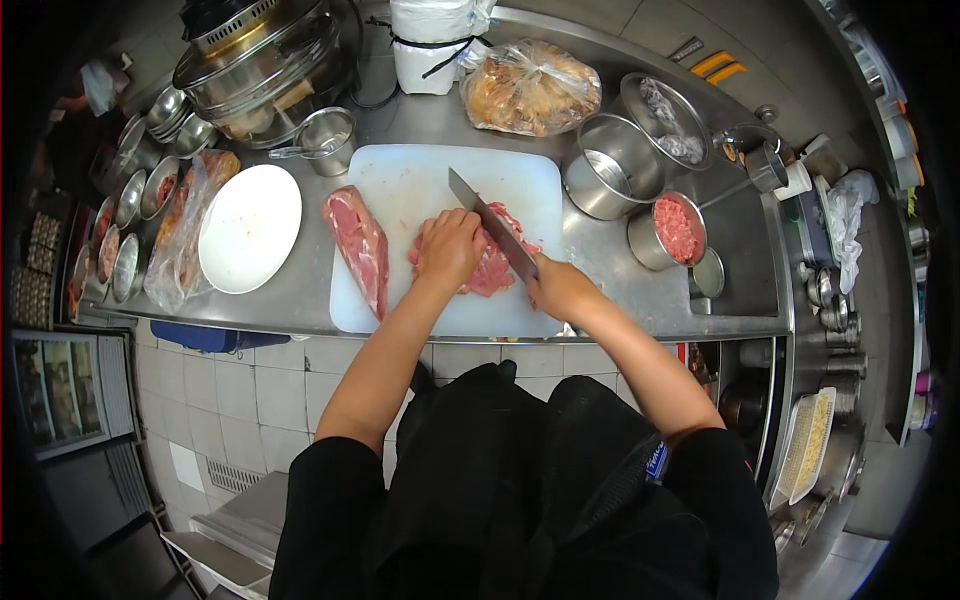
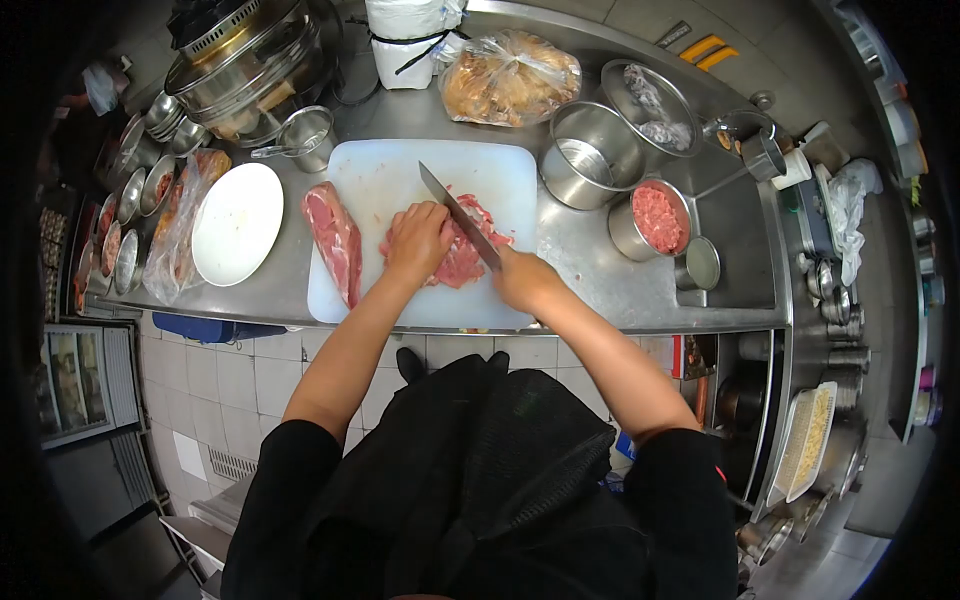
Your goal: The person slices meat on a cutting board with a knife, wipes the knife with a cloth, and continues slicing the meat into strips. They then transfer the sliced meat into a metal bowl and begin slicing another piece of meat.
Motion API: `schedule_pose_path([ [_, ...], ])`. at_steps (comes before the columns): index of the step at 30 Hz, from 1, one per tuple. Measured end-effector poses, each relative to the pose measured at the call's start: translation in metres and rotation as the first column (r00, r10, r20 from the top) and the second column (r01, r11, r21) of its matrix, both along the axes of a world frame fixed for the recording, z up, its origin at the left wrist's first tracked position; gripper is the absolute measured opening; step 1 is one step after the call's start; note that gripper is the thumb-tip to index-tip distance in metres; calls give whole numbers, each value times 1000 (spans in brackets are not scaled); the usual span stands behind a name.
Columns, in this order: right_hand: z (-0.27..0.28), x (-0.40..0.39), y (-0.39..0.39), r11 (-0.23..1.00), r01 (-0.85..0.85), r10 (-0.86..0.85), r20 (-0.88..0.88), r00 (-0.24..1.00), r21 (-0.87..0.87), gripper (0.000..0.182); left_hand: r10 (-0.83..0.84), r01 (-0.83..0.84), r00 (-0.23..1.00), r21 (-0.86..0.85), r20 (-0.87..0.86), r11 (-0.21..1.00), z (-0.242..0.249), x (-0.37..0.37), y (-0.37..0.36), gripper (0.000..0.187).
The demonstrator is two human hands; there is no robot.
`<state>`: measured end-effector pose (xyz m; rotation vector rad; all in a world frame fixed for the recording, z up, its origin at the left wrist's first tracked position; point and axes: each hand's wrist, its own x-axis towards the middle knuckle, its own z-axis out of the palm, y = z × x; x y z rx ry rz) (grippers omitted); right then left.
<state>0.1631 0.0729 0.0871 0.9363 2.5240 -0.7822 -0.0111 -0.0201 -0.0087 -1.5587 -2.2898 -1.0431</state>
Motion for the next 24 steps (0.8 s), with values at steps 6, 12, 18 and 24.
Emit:
schedule_pose_path([
  [6,-15,-47,19,991,-15,29,-108,994,130,30,4,-2,1000,-76,21,997,-1,0,0,15],
  [12,33,-1,11,979,-100,104,-15,994,180,33,26,-26,1000,-77,1,997,2,4,-3,15],
  [18,18,15,6,996,-91,89,52,995,24,34,21,-22,1000,-48,-2,999,-3,1,0,13],
  [24,-13,-43,14,999,16,-13,-91,996,33,33,-27,28,999,-75,19,997,-2,-1,-3,13],
])
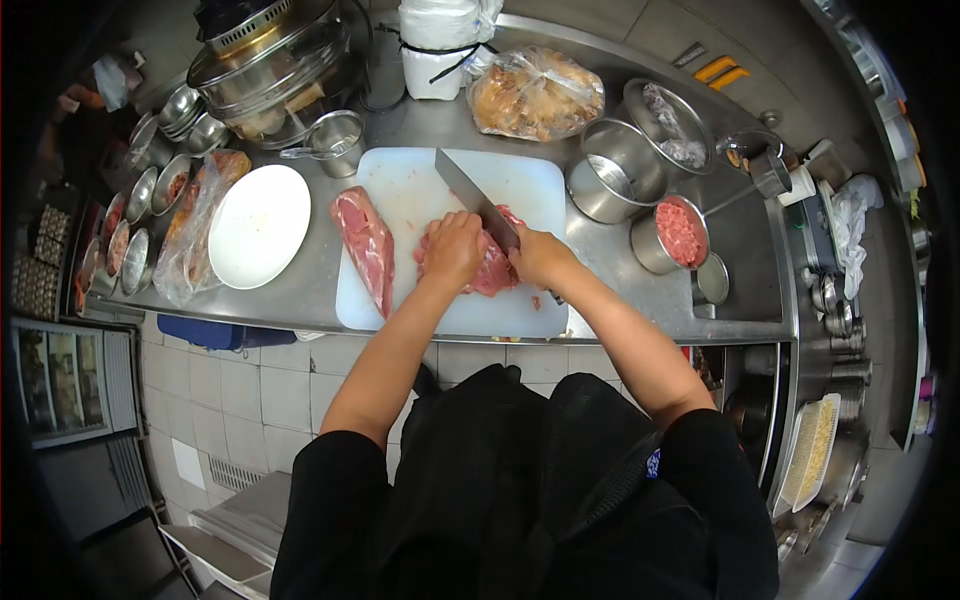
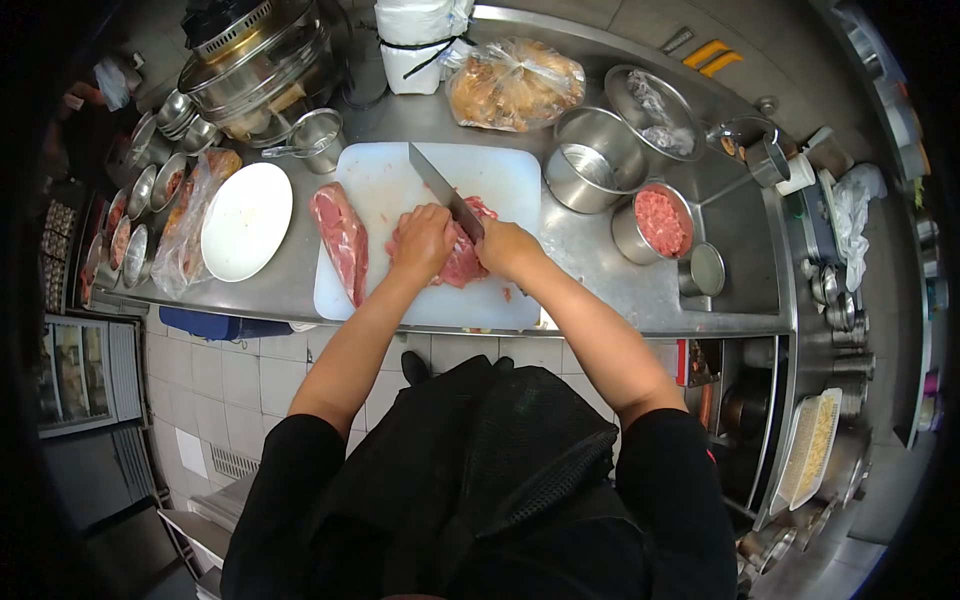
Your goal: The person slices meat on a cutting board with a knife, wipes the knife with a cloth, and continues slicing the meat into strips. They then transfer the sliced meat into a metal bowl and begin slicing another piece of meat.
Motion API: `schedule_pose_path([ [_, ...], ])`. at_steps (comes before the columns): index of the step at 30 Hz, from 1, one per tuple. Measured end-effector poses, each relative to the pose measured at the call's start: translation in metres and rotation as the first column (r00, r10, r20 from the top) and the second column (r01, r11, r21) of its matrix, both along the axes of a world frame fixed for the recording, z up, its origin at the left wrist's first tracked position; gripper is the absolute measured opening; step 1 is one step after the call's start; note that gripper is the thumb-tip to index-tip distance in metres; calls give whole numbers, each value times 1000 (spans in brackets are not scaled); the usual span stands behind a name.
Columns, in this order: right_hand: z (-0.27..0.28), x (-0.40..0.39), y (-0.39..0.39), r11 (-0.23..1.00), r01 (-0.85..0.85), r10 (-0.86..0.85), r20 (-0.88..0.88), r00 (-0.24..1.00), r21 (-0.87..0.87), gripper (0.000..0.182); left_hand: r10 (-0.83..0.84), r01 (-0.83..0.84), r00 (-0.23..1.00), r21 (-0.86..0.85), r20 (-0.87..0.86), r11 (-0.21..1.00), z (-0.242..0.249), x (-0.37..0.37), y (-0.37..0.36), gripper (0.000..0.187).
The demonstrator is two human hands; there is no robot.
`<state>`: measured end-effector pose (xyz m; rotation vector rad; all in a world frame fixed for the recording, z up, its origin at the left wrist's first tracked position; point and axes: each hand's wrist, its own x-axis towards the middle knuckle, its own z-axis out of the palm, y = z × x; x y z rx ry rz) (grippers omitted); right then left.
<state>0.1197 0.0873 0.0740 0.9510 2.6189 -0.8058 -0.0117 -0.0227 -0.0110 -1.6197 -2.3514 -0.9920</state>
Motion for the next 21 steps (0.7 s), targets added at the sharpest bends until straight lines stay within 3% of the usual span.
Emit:
schedule_pose_path([
  [2,-6,3,9,996,-41,45,-51,998,73,33,35,-35,999,4,-3,999,0,1,2,15],
  [4,-5,17,9,945,-155,189,-94,977,287,32,51,-51,998,18,-19,999,3,2,1,16],
  [5,3,27,8,947,-153,185,-92,978,283,32,58,-58,998,20,-32,998,3,4,0,17],
  [7,68,40,-8,997,-72,76,151,986,-33,35,69,-69,997,-7,-22,998,2,4,2,17],
  [10,79,46,-19,985,3,40,247,968,-172,35,67,-67,998,-38,5,997,0,3,3,17],
  [11,58,43,-17,983,3,44,251,967,-182,35,49,-48,999,-39,18,998,-1,2,2,16],
  [13,-11,32,-7,996,-16,15,-7,1000,-84,28,38,-38,999,-38,21,999,-1,0,2,16],
  [14,-27,22,-3,996,-17,16,-9,1000,-83,28,25,-25,999,-27,19,999,0,0,3,15],
  [15,-39,10,2,996,-67,71,-74,995,58,29,25,-25,1000,-25,13,999,1,0,2,15],
  [16,-39,0,4,974,-102,131,-135,982,203,29,20,-20,1000,-24,2,1000,0,0,3,15],
  [17,-37,-3,6,973,-97,129,-144,981,210,29,17,-17,1000,-21,-10,1000,-1,0,2,14],
  [19,-18,-11,8,999,-34,36,-77,996,36,29,13,-14,1000,17,17,1000,-4,-3,-2,14],
  [21,-1,-1,3,998,-27,30,-40,999,64,34,10,-12,999,54,49,998,-6,-6,-4,15],
])
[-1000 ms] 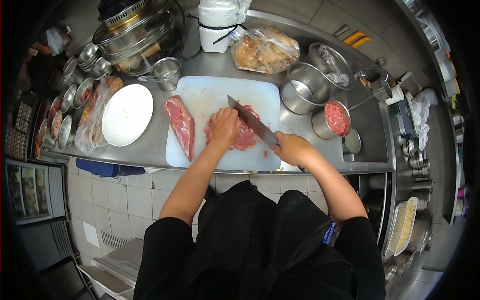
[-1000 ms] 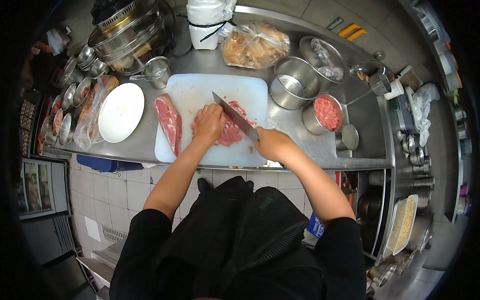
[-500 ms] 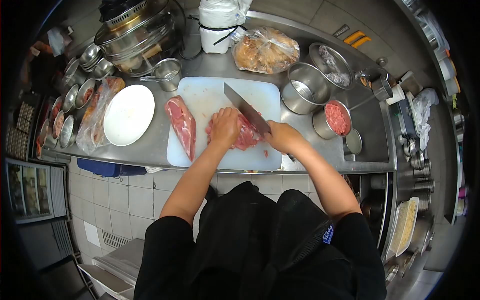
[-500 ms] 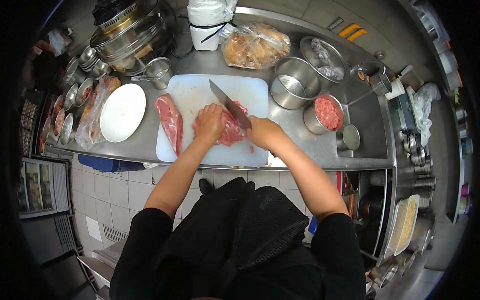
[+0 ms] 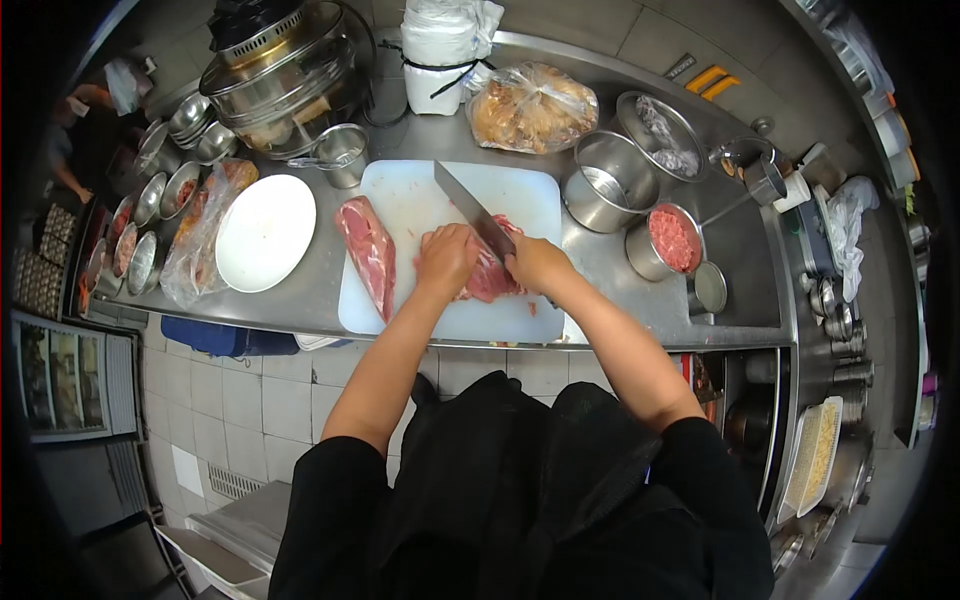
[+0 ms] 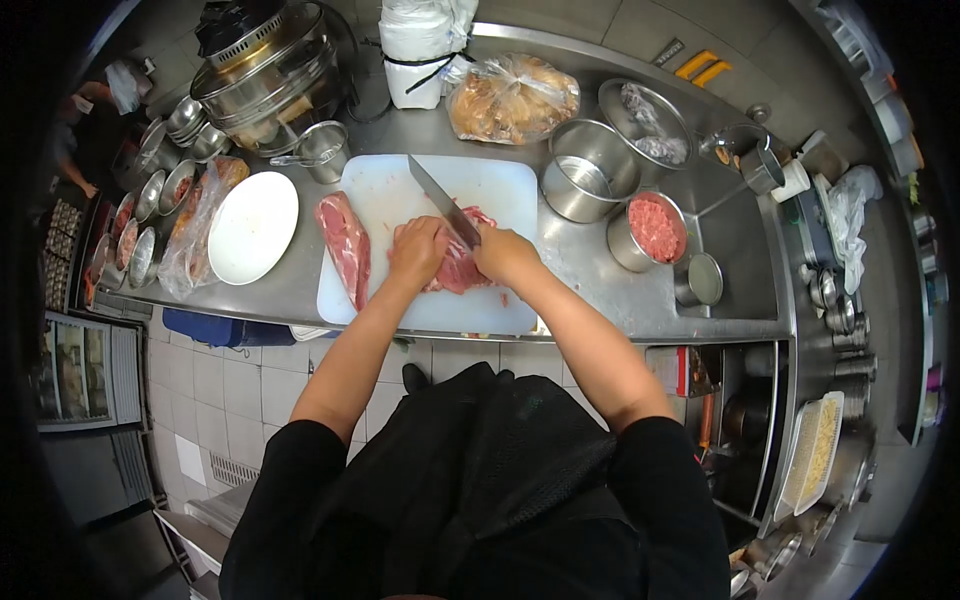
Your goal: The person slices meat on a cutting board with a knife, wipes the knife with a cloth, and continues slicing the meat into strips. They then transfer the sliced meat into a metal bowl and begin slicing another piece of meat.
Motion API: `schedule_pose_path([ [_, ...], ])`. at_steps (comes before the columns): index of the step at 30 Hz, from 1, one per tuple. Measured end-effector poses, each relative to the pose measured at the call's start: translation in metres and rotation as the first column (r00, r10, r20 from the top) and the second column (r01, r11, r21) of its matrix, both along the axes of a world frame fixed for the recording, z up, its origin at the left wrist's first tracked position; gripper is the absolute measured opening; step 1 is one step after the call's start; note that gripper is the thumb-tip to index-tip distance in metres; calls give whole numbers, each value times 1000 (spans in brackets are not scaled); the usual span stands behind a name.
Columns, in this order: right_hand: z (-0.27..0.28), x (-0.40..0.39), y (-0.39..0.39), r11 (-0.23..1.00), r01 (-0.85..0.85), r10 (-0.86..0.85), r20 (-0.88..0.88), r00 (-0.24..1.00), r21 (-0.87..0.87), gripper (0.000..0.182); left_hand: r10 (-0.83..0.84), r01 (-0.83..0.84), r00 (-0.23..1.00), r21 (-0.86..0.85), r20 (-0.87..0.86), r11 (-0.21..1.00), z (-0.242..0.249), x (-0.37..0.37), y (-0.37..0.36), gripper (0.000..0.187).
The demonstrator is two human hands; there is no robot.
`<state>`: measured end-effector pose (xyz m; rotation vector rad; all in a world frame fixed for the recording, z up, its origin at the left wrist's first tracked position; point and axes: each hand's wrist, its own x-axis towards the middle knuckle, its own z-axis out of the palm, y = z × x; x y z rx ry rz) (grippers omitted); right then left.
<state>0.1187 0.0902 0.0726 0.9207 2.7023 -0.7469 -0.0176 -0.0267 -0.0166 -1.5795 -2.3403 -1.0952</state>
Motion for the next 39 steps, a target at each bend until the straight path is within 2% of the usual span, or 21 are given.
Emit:
schedule_pose_path([
  [3,36,21,-11,1000,7,-8,90,996,12,39,92,-96,994,81,50,992,-4,2,-3,11],
  [5,51,35,-15,1000,4,-5,134,991,6,39,95,-95,995,-13,-22,995,-4,3,-2,16],
  [7,55,46,-17,993,-105,94,175,980,56,40,88,-89,995,-34,-35,995,0,4,-1,16],
  [11,48,53,-19,989,-143,128,254,959,41,39,72,-73,997,-43,-40,996,3,4,-1,14],
  [13,31,43,-17,990,-28,58,215,975,-141,36,52,-54,998,-60,-29,997,1,0,0,14],
  [14,21,33,-18,989,-30,62,216,974,-147,36,29,-30,999,-64,-26,997,1,-1,0,14],
  [16,0,10,-17,995,34,-29,55,998,-92,30,25,-25,1000,-90,-9,996,-1,0,-2,15],
  [17,-12,2,-7,996,26,-22,45,999,-83,30,23,-23,1000,-106,2,994,1,-2,0,15],
  [19,-21,-7,-3,968,-155,173,-74,982,199,30,34,-36,999,-91,-18,995,4,0,-3,15],
  [20,-23,-3,1,966,-156,175,-77,982,206,30,46,-48,998,-74,-31,996,6,1,-3,16],
  [22,28,5,-11,998,-55,54,100,994,7,29,70,-73,997,-63,-44,995,6,3,-2,16],
  [23,52,13,-16,998,-55,54,104,993,8,29,85,-89,995,-63,-53,994,5,4,-2,17],
  [25,87,28,-20,982,-44,85,223,971,-181,30,102,-106,994,-70,-49,992,4,5,-1,17],
  [29,29,34,-17,977,-23,69,209,975,-212,30,80,-83,996,-88,-41,993,-1,2,1,17],
  [31,3,12,-23,995,21,-11,99,995,-101,34,72,-74,997,-97,-23,993,0,3,0,17],
  [32,0,5,-17,995,15,-6,93,996,-98,34,68,-69,998,-101,-11,992,3,2,-1,17],
  [34,5,-1,-13,995,-68,75,91,993,-78,35,71,-73,997,-110,-22,991,4,3,-3,17],
  [35,10,3,-9,995,-67,73,88,993,-69,35,77,-80,997,-112,-29,990,5,3,-1,16],
  [37,47,14,-14,981,-20,61,210,976,-193,37,84,-87,996,-105,-31,991,8,4,-2,17],
  [39,54,30,-24,981,-1,42,206,978,-194,34,88,-90,996,-108,-25,990,7,5,-2,17],
])
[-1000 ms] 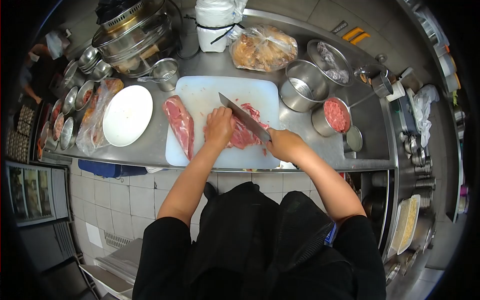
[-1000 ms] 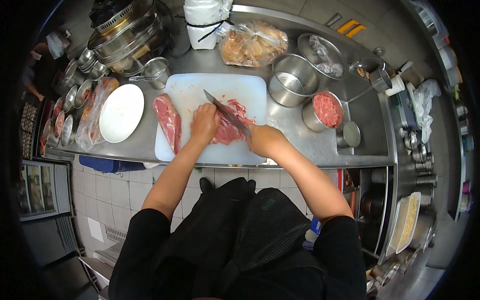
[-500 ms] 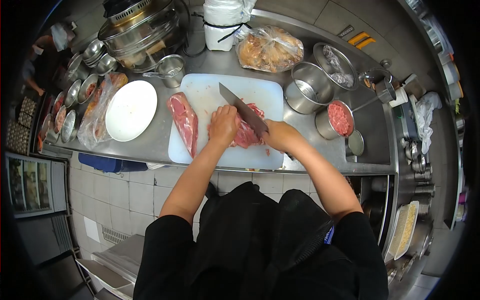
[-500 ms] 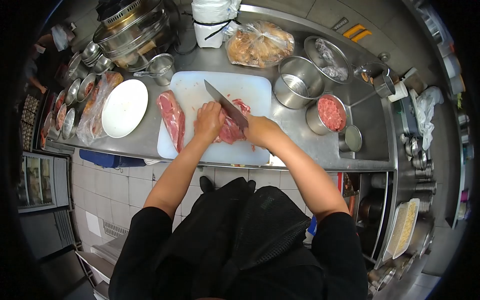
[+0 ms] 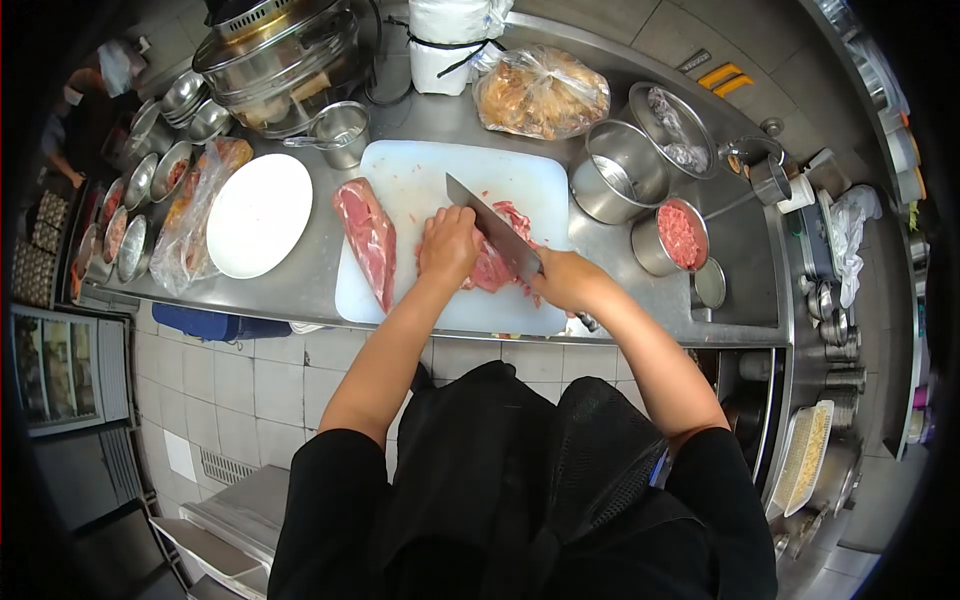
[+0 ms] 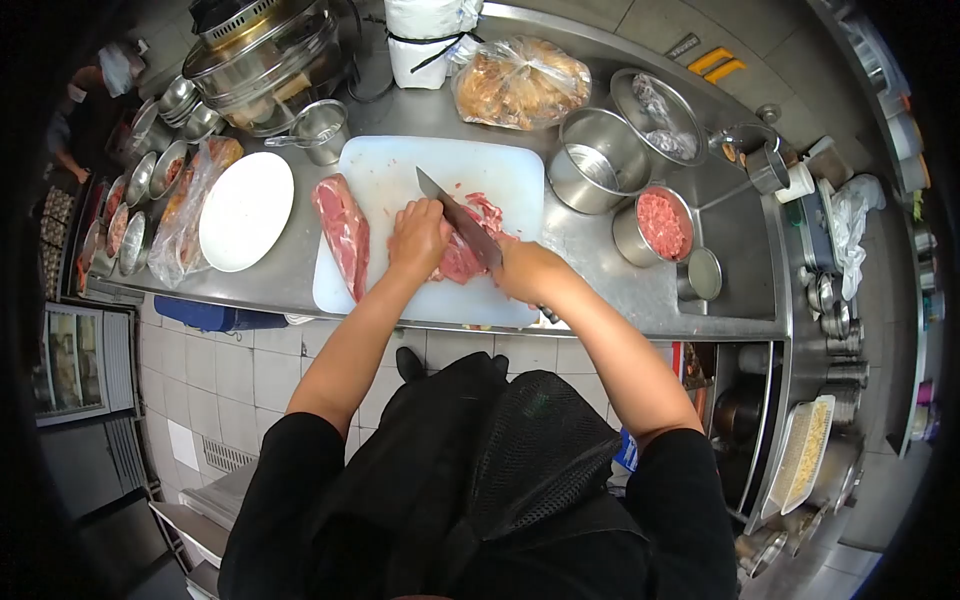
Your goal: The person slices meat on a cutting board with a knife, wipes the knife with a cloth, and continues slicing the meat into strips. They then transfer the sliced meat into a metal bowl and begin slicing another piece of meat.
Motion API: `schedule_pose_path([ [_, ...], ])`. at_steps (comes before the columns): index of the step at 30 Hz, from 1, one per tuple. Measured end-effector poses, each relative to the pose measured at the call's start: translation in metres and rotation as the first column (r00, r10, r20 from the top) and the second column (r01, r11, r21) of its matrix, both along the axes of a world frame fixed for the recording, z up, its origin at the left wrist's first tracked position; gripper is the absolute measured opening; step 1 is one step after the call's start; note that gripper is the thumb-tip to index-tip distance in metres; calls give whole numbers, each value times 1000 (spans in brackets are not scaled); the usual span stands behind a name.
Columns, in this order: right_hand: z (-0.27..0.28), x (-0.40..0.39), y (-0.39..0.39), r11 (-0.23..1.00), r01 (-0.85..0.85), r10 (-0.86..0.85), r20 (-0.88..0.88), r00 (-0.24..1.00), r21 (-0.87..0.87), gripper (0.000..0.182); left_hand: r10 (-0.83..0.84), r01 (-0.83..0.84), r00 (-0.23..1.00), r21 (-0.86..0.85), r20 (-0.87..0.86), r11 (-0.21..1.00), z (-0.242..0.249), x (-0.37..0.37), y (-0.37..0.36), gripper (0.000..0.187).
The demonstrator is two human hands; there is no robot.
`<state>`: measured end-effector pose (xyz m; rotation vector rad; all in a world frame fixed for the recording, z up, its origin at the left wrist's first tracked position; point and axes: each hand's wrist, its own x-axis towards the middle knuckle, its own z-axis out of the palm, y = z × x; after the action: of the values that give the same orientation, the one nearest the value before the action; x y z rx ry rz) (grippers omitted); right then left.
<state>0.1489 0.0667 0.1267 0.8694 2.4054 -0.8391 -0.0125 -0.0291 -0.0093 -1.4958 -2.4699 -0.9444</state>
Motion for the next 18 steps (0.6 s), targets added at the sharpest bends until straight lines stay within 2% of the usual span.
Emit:
schedule_pose_path([
  [1,1,4,-2,1000,18,-18,-10,1000,0,32,-3,3,1000,-2,3,1000,0,0,0,17],
  [2,-22,2,1,1000,16,-16,-10,1000,-1,32,-5,5,1000,-5,3,1000,1,-1,0,18],
  [4,-85,-2,6,956,-61,124,-206,971,288,31,0,0,1000,-8,0,1000,0,-1,2,17],
  [5,-78,-8,6,956,-60,124,-211,970,286,31,5,-5,1000,-11,-3,1000,-1,-1,1,17],
  [7,-43,-18,7,996,84,-85,-56,995,-19,30,-16,17,1000,40,-10,999,-11,-3,-1,15],
  [9,-16,-15,2,997,74,-73,-50,996,18,30,-22,24,999,112,-24,993,-10,-10,-1,13],
  [11,0,-8,-4,997,62,-61,-31,998,38,31,-2,-17,988,123,157,992,-9,-9,-12,12],
  [13,11,4,-3,984,-25,34,-45,998,174,30,8,-21,994,130,106,991,-9,-8,-17,12],
  [14,17,10,-3,984,-23,31,-44,999,175,30,14,-22,998,137,57,990,-9,-7,-17,13],
  [16,26,19,-4,969,-137,120,90,989,205,32,4,-9,999,104,44,995,-6,-7,-14,13],
  [18,18,25,-5,973,-139,124,87,988,186,33,-3,1,999,62,32,998,-4,-9,-13,14],
])
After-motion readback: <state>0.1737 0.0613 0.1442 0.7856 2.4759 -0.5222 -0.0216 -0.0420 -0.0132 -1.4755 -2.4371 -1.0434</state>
